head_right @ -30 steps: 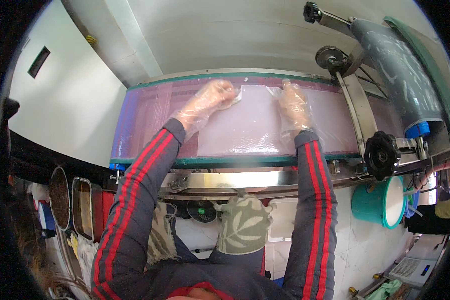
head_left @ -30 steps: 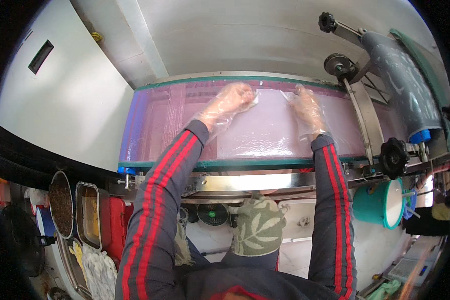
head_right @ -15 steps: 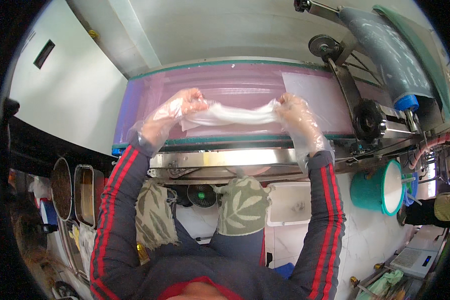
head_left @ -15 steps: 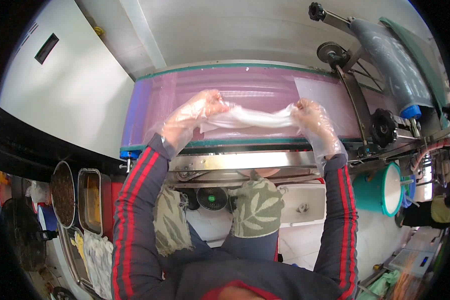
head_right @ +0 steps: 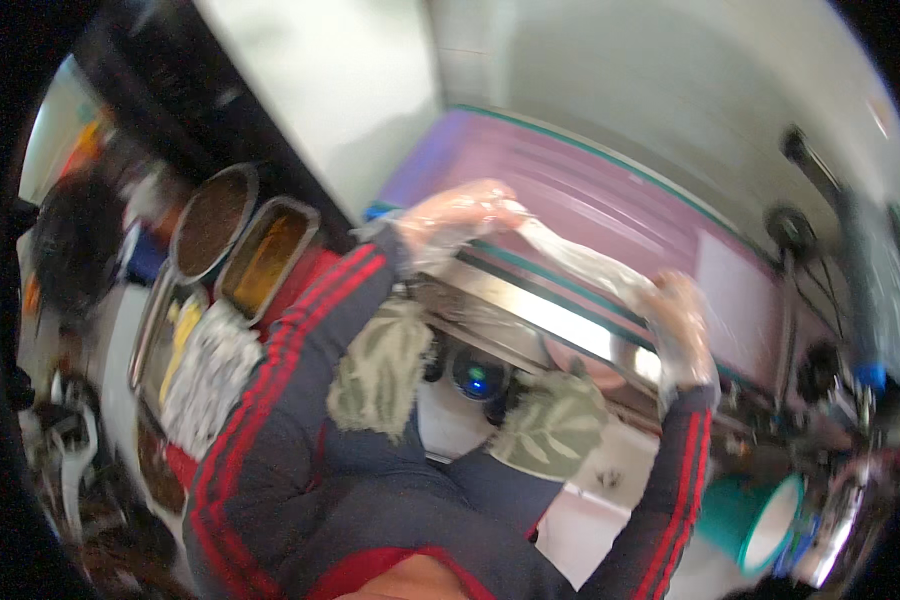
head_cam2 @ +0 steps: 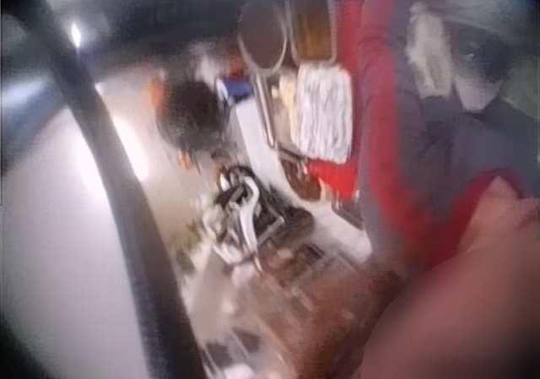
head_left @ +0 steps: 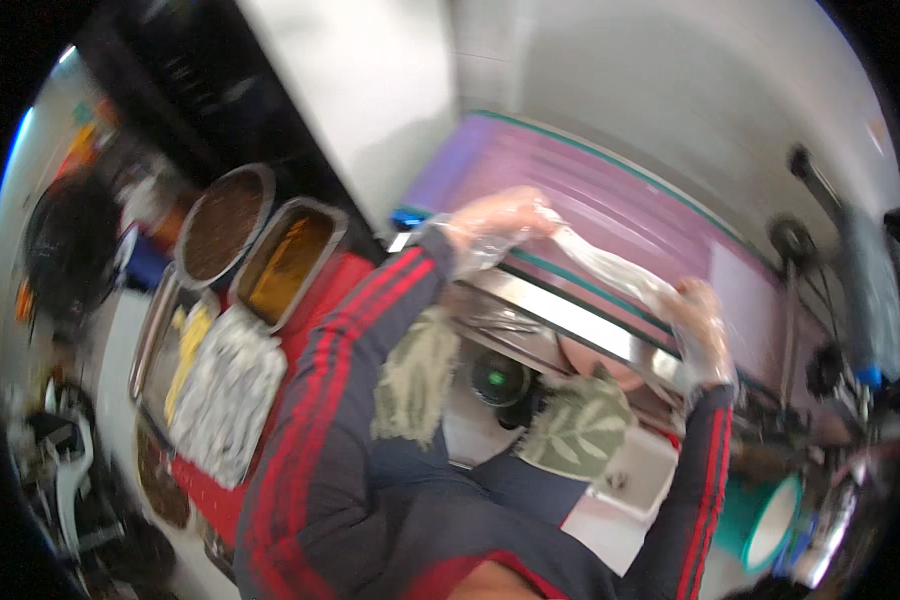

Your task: The person assembles small food packets by placing a thin sheet on a flat surface, adding a dark granular filling, and folding the sheet to enclose it. The process is repeated multiple times with consistent hand motions.

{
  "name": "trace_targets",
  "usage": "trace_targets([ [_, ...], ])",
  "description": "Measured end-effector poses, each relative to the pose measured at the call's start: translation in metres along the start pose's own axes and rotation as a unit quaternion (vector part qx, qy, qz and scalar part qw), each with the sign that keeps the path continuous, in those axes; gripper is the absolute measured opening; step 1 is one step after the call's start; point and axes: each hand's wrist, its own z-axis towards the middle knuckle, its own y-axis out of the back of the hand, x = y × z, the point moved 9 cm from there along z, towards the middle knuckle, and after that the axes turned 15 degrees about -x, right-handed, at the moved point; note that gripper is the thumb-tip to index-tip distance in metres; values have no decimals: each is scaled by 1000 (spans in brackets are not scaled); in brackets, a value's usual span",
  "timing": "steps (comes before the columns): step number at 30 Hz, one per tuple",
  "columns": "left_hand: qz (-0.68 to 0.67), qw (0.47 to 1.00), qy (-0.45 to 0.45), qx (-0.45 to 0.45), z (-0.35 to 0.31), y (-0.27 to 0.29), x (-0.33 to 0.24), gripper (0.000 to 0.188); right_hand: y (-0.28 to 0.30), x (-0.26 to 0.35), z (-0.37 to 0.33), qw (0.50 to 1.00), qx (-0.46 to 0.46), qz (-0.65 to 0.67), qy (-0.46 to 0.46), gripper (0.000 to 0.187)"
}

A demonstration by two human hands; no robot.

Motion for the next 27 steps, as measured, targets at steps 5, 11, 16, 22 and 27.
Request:
trace_targets([
  [5, 571, 817, -73, -33, 25, 62, 10, 34, -70, 23, 6, 996, 27, -46, 70, 40],
  [11, 393, 848, -274, -227, -104, 152, -107, 40, -59, 15, 21, 954, -34, -179, 239, 36],
  [16, 520, 777, -129, -330, -195, 238, -134, 39, -43, -35, 31, 972, -33, -117, 200, 42],
  [22, 603, 739, -8, -300, -217, 283, -79, 41, -34, -45, 22, 982, -6, -35, 186, 38],
  [27, 626, 713, 13, -314, -219, 301, -57, 39, -19, -38, 3, 988, -31, -13, 148, 41],
])
